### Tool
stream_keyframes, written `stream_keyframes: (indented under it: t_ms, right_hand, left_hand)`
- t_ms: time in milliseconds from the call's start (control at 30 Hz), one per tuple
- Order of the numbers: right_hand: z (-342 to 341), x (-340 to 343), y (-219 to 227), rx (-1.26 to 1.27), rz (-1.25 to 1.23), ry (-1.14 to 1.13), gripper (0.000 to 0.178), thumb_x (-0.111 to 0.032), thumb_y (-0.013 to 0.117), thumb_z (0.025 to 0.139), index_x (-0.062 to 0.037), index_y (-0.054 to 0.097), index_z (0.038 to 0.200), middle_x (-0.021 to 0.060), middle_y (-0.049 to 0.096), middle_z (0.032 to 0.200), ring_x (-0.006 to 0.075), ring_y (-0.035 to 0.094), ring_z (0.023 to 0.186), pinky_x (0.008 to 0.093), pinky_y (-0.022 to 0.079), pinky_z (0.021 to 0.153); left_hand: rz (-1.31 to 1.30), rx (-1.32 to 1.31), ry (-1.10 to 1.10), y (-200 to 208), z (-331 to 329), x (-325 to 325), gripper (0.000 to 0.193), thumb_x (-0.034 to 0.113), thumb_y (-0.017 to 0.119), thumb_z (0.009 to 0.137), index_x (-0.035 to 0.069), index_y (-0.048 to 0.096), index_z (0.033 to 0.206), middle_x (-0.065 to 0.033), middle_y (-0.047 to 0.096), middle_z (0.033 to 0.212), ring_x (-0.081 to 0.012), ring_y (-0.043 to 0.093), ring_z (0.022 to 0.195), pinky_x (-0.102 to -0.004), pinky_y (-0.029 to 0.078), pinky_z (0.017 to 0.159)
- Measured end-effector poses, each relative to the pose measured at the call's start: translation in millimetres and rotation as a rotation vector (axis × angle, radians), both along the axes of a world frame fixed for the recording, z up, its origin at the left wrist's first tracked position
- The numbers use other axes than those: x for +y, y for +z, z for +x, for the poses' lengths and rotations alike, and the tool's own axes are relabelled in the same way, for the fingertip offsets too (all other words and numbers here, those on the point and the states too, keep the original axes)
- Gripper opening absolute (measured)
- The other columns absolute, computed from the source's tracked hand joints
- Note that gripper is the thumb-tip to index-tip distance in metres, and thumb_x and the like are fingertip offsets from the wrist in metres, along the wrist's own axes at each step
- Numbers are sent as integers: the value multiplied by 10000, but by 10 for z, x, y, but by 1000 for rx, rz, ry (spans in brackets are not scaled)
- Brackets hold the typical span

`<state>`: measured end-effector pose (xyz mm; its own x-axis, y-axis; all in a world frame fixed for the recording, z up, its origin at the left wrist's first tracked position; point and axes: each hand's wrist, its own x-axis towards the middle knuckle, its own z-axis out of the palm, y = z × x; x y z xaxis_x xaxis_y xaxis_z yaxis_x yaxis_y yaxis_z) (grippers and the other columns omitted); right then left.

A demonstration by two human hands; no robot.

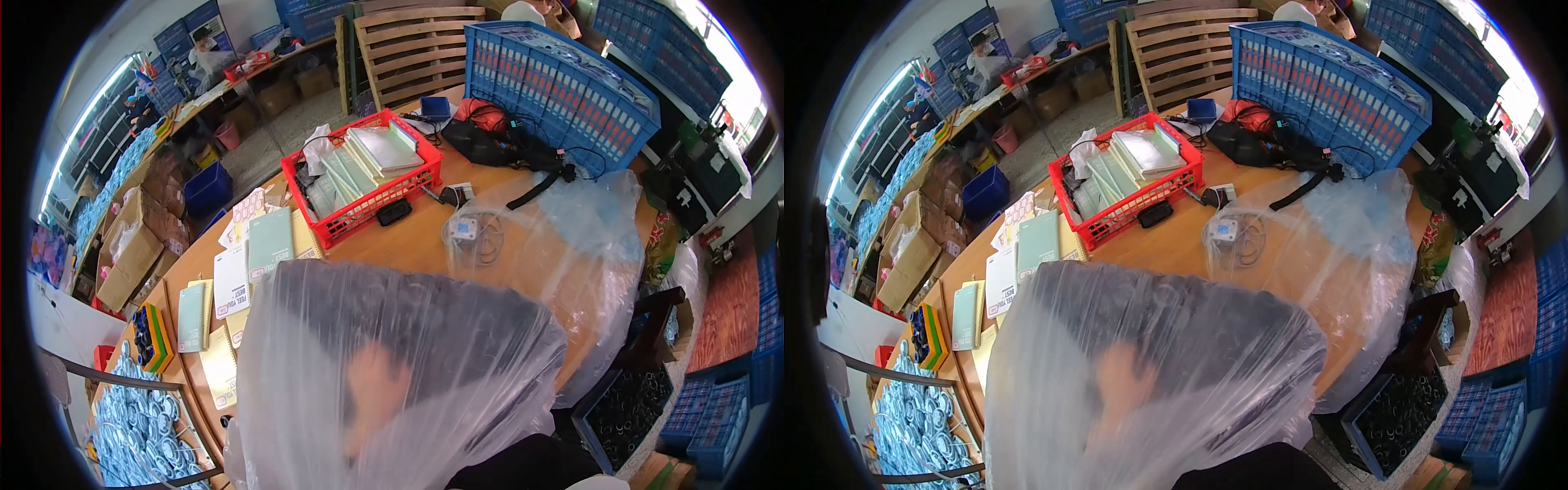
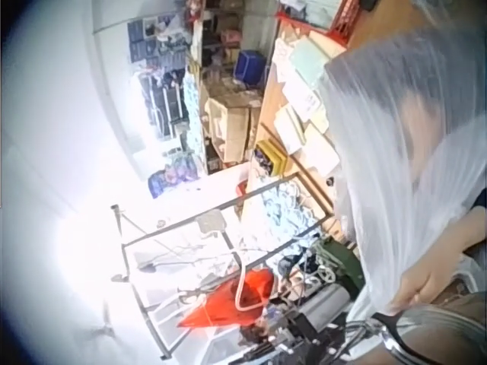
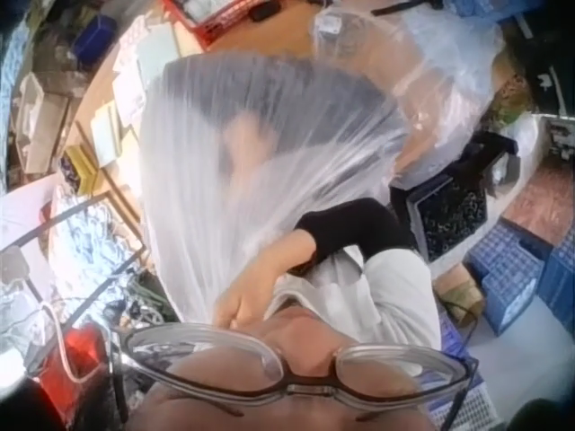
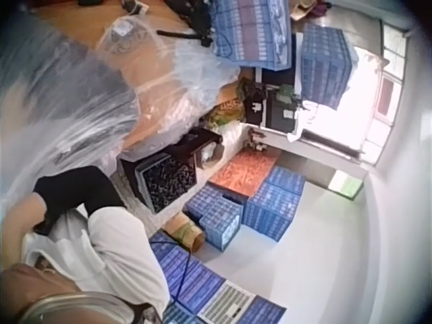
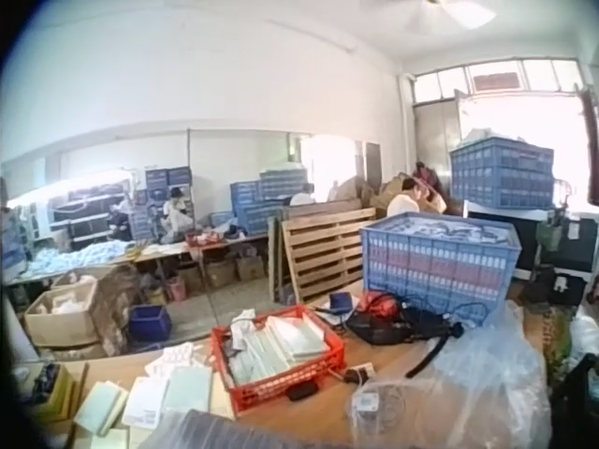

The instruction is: Use a press machine to assemble or process black plastic components.

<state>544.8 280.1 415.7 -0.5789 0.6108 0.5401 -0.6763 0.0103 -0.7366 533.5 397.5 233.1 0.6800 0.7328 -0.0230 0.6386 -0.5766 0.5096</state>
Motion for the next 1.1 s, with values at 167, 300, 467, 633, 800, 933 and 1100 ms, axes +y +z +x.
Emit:
stream_keyframes:
  t_ms: [167, 300, 467, 633, 800, 933, 1100]
  right_hand:
    - [159, 242, 96, -89, -35, -201, 250, -192, 558, 942, 13, 605, 1077, 120, 636, 973, 196, 603, 903, 321, 492, 794]
    - [473, 37, 65, -190, -57, -368, 251, -190, 557, 937, 4, 602, 1089, 111, 638, 984, 185, 610, 898, 313, 498, 792]
    - [873, -123, 23, -323, -111, -633, 255, -188, 557, 930, -7, 597, 1104, 99, 640, 997, 171, 619, 891, 303, 506, 789]
    - [1353, -477, 63, -404, -202, -849, 261, -186, 556, 924, -17, 593, 1120, 88, 642, 1010, 157, 627, 885, 294, 513, 787]
    - [2003, -302, 302, -1170, -933, -1418, 240, -196, 578, 911, -26, 604, 1078, 32, 582, 941, 119, 550, 812, 259, 458, 727]
    - [2608, -963, -127, -1507, -606, -1773, 298, -178, 628, 864, -18, 558, 1105, 64, 551, 1033, 151, 522, 972, 270, 412, 838]
    - [1045, -838, -477, -1737, 369, -1465, 397, -231, 666, 795, -71, 574, 1146, 140, 557, 1180, 290, 502, 1152, 477, 316, 1017]
  left_hand:
    - [362, -346, -238, 165, 699, 149, 530, 340, 672, 772, 41, 581, 1199, -140, 532, 1290, -328, 453, 1231, -518, 361, 970]
    - [401, -200, -338, -238, 1291, 396, 580, 448, 631, 796, 73, 582, 1235, -138, 533, 1296, -317, 439, 1243, -578, 292, 1008]
    - [96, 186, -482, -34, 1337, 316, 632, 568, 597, 777, 81, 616, 1180, -144, 542, 1285, -330, 416, 1260, -613, 233, 1037]
    - [53, 189, -349, -110, 606, 31, 638, 575, 584, 784, 66, 614, 1167, -162, 541, 1276, -355, 440, 1233, -556, 288, 1038]
    - [-178, -331, -81, -307, -201, -165, 695, 521, 603, 812, 12, 516, 1278, -243, 498, 1303, -393, 476, 1192, -508, 329, 1043]
    - [158, 85, -56, 44, -424, -702, 676, 534, 659, 781, -12, 551, 1164, -241, 565, 1177, -376, 560, 1045, -444, 449, 842]
    - [-424, 466, -111, -122, -1138, -1628, 825, 732, 515, 766, 46, 572, 1221, -208, 629, 1101, -372, 613, 993, -486, 425, 856]
